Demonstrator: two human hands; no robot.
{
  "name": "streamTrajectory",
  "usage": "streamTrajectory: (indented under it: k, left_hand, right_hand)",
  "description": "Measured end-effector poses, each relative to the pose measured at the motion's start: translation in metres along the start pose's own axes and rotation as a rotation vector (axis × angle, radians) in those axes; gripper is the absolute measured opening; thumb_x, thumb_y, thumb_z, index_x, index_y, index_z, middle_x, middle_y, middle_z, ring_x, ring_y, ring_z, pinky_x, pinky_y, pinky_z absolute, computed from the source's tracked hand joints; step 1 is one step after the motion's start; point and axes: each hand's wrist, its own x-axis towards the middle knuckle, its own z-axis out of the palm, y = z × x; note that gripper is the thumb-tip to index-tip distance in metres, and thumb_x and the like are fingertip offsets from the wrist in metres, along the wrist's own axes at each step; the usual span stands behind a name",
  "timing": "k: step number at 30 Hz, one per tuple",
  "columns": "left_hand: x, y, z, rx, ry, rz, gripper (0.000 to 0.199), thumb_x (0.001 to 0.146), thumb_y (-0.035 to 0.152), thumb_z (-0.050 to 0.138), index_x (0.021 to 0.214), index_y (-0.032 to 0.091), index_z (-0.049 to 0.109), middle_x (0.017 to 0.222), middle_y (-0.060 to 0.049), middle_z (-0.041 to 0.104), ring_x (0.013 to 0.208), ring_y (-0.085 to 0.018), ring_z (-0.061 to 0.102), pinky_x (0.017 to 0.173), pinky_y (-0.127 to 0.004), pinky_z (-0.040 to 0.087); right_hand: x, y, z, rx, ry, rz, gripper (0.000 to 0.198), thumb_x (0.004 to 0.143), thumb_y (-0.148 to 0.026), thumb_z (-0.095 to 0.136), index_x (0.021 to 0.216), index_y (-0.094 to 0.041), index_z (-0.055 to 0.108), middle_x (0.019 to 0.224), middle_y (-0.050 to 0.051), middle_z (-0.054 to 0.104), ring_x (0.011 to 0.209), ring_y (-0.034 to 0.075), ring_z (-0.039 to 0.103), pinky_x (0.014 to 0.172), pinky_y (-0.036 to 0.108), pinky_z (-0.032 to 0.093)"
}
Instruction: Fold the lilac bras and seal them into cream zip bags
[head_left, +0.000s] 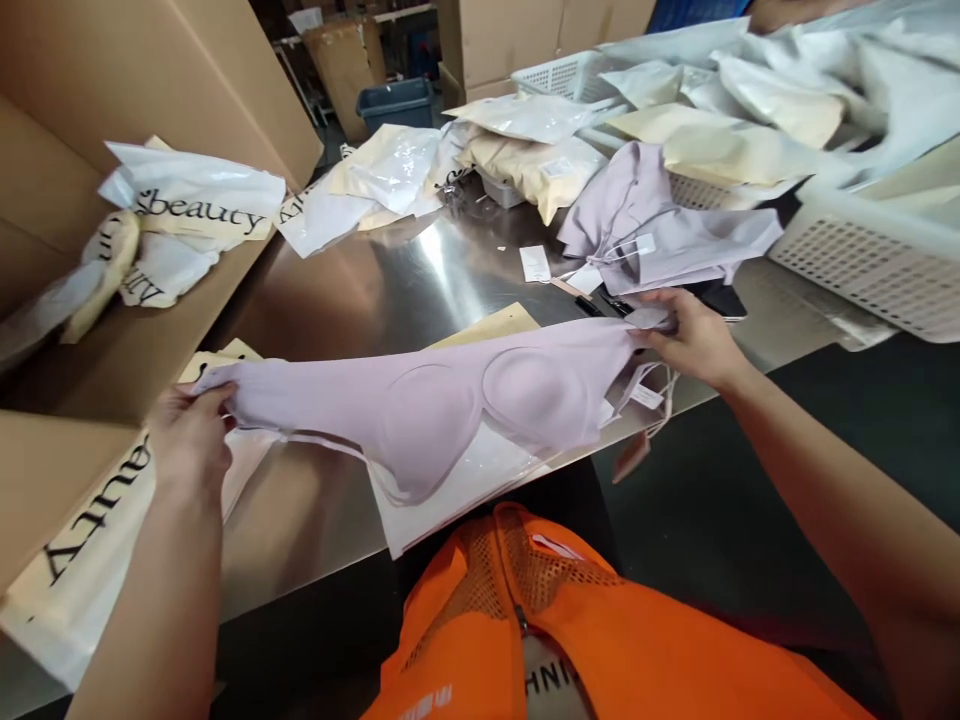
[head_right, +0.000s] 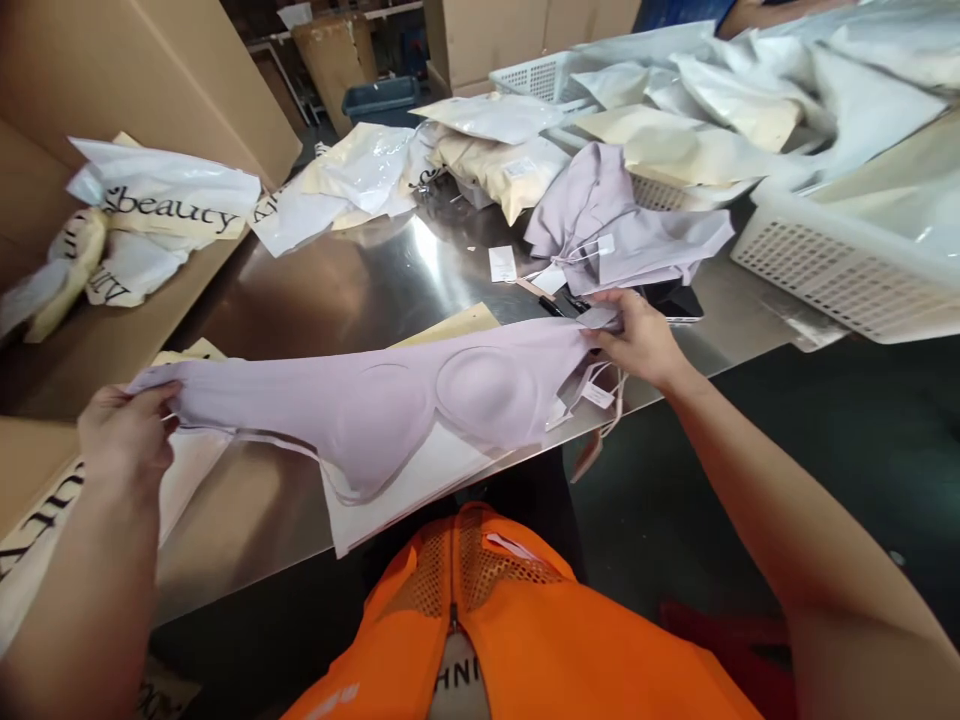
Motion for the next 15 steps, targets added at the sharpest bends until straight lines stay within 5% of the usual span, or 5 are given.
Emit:
streamTrajectory:
  k: [5, 10, 15]
  left_hand:
    - [-0.004, 0.009, -0.003, -0.103, 0.121, -0.324, 0.041, 0.045, 0.017, 0.078, 0.061, 0.019, 0.041, 0.050, 0.010, 0.051, 0.049, -0.009, 0.047, 0.039, -0.017, 0.038]
    - [-0.015, 0.020, -0.005, -0.174, 0.126, -0.340, 0.027, 0.046, 0.012, 0.071, 0.058, 0.019, 0.048, 0.051, 0.012, 0.057, 0.051, -0.009, 0.050, 0.040, -0.018, 0.040]
    - [-0.033, 0.038, -0.004, -0.216, 0.077, -0.226, 0.021, 0.049, 0.019, 0.075, 0.061, 0.022, 0.058, 0.056, 0.012, 0.061, 0.048, -0.010, 0.052, 0.039, -0.022, 0.046]
  right_hand:
    - [0.002, -0.004, -0.004, 0.195, 0.059, -0.010, 0.019, 0.084, -0.010, 0.065, 0.097, -0.020, 0.075, 0.090, 0.004, 0.069, 0.081, 0.017, 0.054, 0.082, 0.031, 0.037]
    - [0.010, 0.002, -0.008, 0.320, 0.255, 0.008, 0.022, 0.087, -0.016, 0.063, 0.065, -0.020, 0.064, 0.086, 0.004, 0.063, 0.094, 0.017, 0.053, 0.090, 0.031, 0.040]
    - [0.019, 0.002, -0.013, 0.499, 0.395, 0.156, 0.028, 0.096, -0.039, 0.051, 0.073, -0.022, 0.049, 0.062, -0.004, 0.042, 0.055, 0.011, 0.045, 0.054, 0.025, 0.040]
